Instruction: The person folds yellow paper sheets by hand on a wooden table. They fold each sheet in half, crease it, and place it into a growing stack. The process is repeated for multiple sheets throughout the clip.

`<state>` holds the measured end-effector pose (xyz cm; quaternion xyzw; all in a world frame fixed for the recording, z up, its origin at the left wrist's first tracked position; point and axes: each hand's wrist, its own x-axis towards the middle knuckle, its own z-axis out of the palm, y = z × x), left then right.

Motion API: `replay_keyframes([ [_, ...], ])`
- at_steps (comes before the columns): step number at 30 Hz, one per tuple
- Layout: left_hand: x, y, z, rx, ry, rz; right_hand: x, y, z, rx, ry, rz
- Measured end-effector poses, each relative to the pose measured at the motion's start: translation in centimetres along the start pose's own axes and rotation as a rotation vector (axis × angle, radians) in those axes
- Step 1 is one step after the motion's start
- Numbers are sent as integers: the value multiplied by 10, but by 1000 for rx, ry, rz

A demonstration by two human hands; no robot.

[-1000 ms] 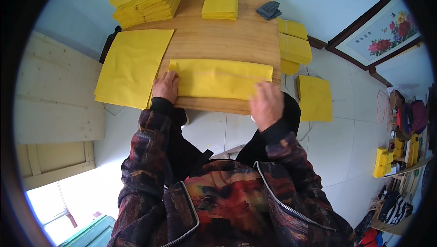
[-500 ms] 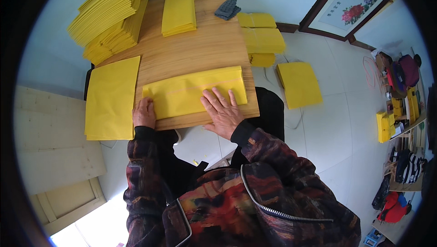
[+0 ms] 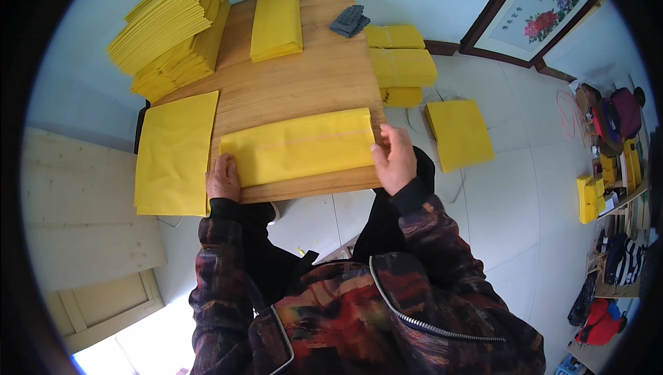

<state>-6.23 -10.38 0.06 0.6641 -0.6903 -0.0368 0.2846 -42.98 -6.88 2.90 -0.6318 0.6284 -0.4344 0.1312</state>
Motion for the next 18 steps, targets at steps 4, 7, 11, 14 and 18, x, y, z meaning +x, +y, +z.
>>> replay_keyframes([
  [4, -6, 6, -2, -201, 54, -124, 0, 11, 1, 30, -146, 63],
  [7, -10, 11, -10, -322, 26, -158, 0, 9, 6, 40, -162, 72],
  [11, -18, 14, -22, -718, -17, -78, 2, 9, -4, 276, -281, 257],
  [14, -31, 7, -27, -1074, -81, -175, -1, 10, -11, 337, -296, 254],
  [18, -38, -15, -30, -1073, -290, -285, -1, 14, -15, 461, -275, 252],
])
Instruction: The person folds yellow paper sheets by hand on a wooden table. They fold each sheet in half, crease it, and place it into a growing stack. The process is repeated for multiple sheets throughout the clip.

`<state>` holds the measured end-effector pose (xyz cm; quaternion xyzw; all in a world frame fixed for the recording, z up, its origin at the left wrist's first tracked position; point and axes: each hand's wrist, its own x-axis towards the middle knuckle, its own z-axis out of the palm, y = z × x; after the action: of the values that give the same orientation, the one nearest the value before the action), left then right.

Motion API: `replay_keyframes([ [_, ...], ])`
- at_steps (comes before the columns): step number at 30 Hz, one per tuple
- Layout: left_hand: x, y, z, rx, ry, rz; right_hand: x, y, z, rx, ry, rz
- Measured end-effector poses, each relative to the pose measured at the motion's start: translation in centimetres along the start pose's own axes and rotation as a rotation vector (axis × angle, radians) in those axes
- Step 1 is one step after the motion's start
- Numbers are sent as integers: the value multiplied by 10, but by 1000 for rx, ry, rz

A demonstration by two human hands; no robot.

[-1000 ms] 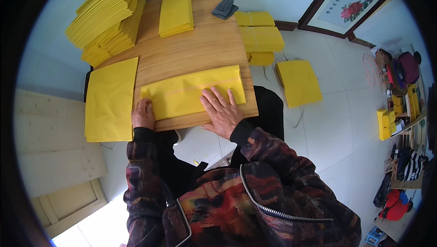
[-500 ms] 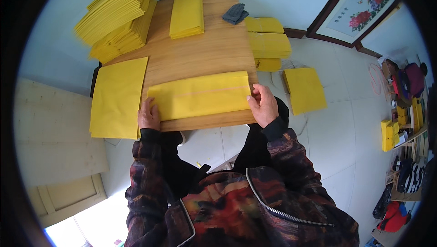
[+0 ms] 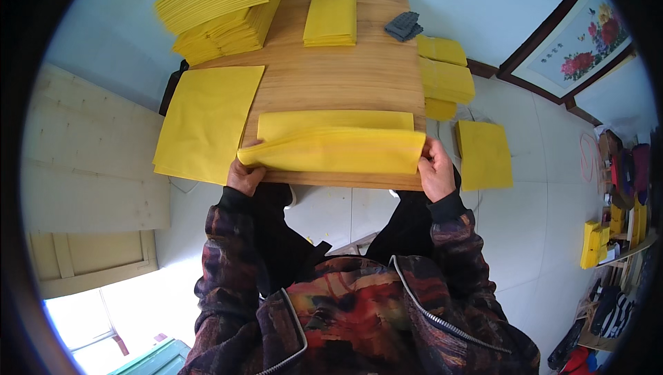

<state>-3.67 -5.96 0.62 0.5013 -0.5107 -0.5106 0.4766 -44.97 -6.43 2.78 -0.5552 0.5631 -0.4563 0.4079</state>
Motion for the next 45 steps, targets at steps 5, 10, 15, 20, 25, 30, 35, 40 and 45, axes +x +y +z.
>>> replay_keyframes([
  [5, -2, 4, -13, 671, -280, 244, 0, -5, -8, -40, 40, 14],
  [10, -26, 32, -6, 1039, -357, 263, 1, -26, -11, -504, -34, -402],
  [15, -26, 56, 5, 1234, -435, 230, 12, -39, 17, -845, -326, -585],
  [20, -22, 82, 23, 1451, -495, 123, 20, -38, 32, -963, -401, -516],
  [25, -16, 71, 94, 1213, -525, 275, 27, -37, 36, -1017, -401, -559],
  [30, -22, 40, 142, 1165, -408, 447, 32, -33, 44, -1154, -329, -638],
  [35, -28, 33, 144, 1183, -372, 414, 34, -26, 52, -1139, -224, -707],
  [40, -29, 31, 151, 1217, -338, 408, 35, -22, 52, -1090, -146, -753],
  [45, -28, 28, 153, 1223, -313, 409, 38, -24, 51, -1021, -109, -764],
])
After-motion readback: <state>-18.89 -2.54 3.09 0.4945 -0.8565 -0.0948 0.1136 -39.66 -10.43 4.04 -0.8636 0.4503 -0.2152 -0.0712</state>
